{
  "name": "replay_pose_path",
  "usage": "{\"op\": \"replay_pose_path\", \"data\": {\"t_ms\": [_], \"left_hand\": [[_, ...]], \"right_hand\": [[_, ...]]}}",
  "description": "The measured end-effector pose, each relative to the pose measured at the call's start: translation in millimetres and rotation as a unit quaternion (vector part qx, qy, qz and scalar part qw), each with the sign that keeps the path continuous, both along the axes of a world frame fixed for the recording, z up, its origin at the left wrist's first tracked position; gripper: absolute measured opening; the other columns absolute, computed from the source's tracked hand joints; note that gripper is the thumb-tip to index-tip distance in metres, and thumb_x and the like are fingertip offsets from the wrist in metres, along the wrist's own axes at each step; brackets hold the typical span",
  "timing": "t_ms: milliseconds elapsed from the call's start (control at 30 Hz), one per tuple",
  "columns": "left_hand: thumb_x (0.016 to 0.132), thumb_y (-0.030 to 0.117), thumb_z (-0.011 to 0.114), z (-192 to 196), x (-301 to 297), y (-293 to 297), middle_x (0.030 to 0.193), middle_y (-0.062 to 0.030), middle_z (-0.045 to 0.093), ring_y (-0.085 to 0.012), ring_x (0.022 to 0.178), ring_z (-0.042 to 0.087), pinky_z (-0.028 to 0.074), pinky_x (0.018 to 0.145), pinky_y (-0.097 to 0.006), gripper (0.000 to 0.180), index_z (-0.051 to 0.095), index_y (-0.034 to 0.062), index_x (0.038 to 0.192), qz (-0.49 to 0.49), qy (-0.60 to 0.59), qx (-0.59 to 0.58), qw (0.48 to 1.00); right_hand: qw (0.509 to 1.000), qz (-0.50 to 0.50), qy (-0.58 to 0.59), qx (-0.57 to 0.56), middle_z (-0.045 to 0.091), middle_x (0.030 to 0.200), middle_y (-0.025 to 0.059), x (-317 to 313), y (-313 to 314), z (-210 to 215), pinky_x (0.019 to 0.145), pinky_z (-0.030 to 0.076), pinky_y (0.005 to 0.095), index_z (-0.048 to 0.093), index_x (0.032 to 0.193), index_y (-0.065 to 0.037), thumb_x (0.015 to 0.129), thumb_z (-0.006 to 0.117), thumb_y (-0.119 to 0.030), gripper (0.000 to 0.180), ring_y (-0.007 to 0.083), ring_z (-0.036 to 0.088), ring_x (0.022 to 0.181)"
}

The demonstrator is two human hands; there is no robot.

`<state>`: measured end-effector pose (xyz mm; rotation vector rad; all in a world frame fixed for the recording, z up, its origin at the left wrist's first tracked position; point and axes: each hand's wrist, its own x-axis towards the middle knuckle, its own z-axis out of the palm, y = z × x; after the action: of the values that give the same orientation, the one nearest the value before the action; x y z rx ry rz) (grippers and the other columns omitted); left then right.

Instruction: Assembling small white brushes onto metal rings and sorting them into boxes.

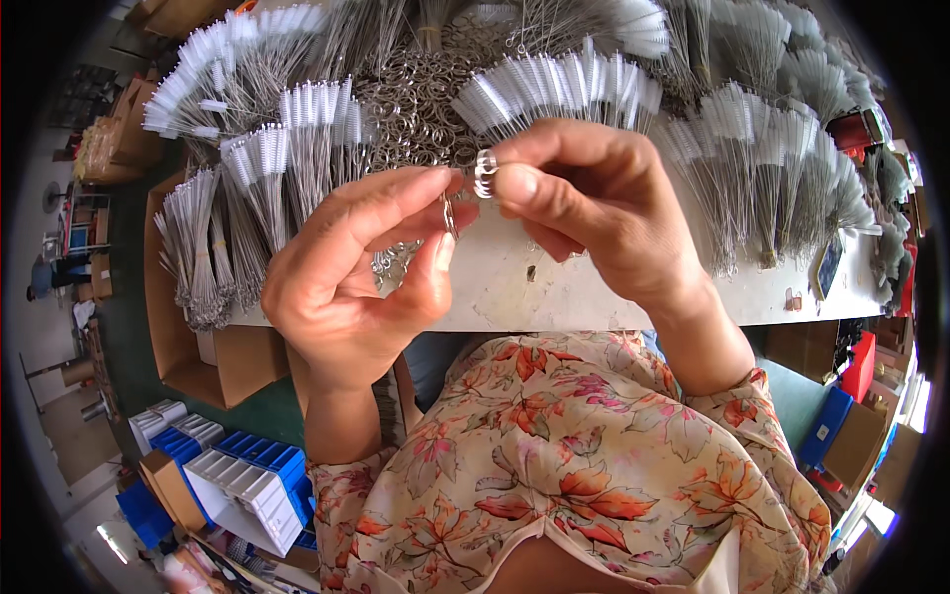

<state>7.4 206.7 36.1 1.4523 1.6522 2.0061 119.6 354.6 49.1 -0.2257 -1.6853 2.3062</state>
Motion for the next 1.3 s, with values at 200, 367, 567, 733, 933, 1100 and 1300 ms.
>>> {"op": "replay_pose_path", "data": {"t_ms": [200,367,567,733,933,1100,1300], "left_hand": [[0.071,-0.013,0.063,-1,-4,5,0.101,-0.017,0.061,-0.0196,0.084,0.064,0.055,0.074,-0.026,0.031,0.061,-0.008,0.102,0.047,0.086,-0.012,0.995],[0.07,-0.014,0.062,-4,-10,5,0.099,-0.0165,0.062,-0.0182,0.085,0.064,0.055,0.072,-0.025,0.032,0.061,-0.0075,0.101,0.032,0.04,-0.015,0.999],[0.07,-0.017,0.059,8,-20,0,0.096,-0.0164,0.063,-0.0156,0.081,0.063,0.054,0.07,-0.023,0.031,0.061,-0.0075,0.1,0.005,0.041,-0.057,0.998],[0.077,-0.011,0.056,4,-31,2,0.093,-0.0136,0.064,-0.0132,0.081,0.062,0.053,0.069,-0.023,0.025,0.061,-0.008,0.101,-0.049,-0.104,-0.091,0.989],[0.081,0.003,0.055,-16,-43,-6,0.096,-0.014,0.064,-0.0143,0.081,0.061,0.054,0.074,-0.027,0.026,0.059,-0.0071,0.105,-0.099,-0.191,-0.194,0.957],[0.083,0.008,0.062,-49,-85,-49,0.092,-0.0073,0.064,-0.01,0.079,0.061,0.05,0.069,-0.023,0.022,0.061,0.002,0.104,0.056,-0.008,-0.37,0.927],[0.08,0.018,0.063,-87,-230,-157,0.072,-0.0108,0.065,-0.0177,0.064,0.063,0.048,0.059,-0.031,0.017,0.065,0.0015,0.084,0.368,0.086,-0.482,0.79]], "right_hand": [[0.998,0.01,-0.03,-0.057,0.059,0.07,0.0003,-9,-8,-2,0.047,0.037,0.0181,0.063,0.087,-0.001,0.084,0.065,-0.021,0.02,0.0036,0.047,0.054],[0.998,0.023,-0.042,-0.028,0.058,0.067,-0.0003,-15,-3,-7,0.046,0.037,0.0185,0.064,0.084,-0.001,0.082,0.067,-0.021,0.02,0.004,0.046,0.052],[0.988,0.074,-0.076,0.11,0.057,0.064,-0.0009,-14,4,-3,0.045,0.036,0.0187,0.065,0.081,-0.001,0.083,0.065,-0.016,0.015,0.0042,0.047,0.05],[0.988,0.103,-0.106,-0.05,0.058,0.069,0.0005,-14,2,-4,0.046,0.036,0.0179,0.062,0.088,-0.001,0.084,0.062,-0.013,0.013,0.0038,0.048,0.052],[0.99,0.006,-0.089,0.107,0.057,0.072,0.0009,-16,-17,-29,0.048,0.04,0.0206,0.06,0.088,0.002,0.086,0.059,-0.007,0.01,0.0046,0.051,0.057],[0.783,-0.048,-0.032,0.619,0.051,0.068,0.0041,35,-36,-108,0.045,0.045,0.0295,0.062,0.083,-0.008,0.069,0.062,0.001,0.016,0.0196,0.055,0.054],[0.767,-0.014,0.001,0.641,0.059,0.077,0.004,40,-37,-125,0.055,0.048,0.0301,0.063,0.084,-0.006,0.063,0.063,0.0,0.022,0.0199,0.058,0.067]]}}
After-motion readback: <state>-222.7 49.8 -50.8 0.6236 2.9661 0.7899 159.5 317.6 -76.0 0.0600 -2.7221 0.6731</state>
